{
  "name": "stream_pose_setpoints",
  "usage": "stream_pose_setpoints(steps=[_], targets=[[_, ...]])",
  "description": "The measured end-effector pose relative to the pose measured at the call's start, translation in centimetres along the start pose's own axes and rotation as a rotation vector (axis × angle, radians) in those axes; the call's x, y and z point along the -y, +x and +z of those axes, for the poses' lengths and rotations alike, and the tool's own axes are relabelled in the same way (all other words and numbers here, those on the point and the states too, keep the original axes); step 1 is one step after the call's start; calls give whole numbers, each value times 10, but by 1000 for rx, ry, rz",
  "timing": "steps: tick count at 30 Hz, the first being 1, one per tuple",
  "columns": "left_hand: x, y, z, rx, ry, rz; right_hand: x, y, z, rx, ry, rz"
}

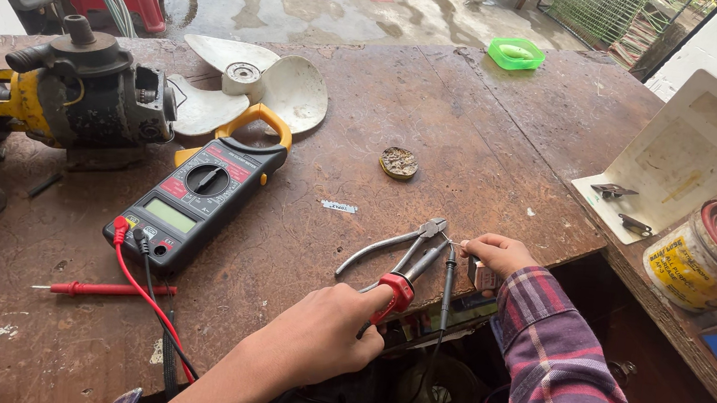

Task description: The person solders a small electronic component at a workbench. They hold the component with pliers, apply solder wire to the joint, and touch the soldering iron to the connection, working on the part while a multimeter and other tools rest on the bench.

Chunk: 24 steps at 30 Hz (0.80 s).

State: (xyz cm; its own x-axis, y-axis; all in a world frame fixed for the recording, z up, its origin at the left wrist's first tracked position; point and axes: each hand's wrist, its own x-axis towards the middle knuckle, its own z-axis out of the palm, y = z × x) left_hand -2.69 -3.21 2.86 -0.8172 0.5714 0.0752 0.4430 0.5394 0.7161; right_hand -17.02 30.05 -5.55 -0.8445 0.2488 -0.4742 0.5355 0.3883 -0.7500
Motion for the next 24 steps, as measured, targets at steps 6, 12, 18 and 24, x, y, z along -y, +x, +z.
stream_pose_setpoints(steps=[6,12,18,24], targets=[[-2,1,1,17,-1,-21,-1,-1,0,-1,-8,-21],[-4,1,-2,2,-2,-9,0,-1,1,7,-3,-30],[-4,0,-2,22,0,-25,4,-3,4,-11,-64,-6],[-3,-1,-2,8,-1,-20,4,-3,5,-11,-59,-5]])
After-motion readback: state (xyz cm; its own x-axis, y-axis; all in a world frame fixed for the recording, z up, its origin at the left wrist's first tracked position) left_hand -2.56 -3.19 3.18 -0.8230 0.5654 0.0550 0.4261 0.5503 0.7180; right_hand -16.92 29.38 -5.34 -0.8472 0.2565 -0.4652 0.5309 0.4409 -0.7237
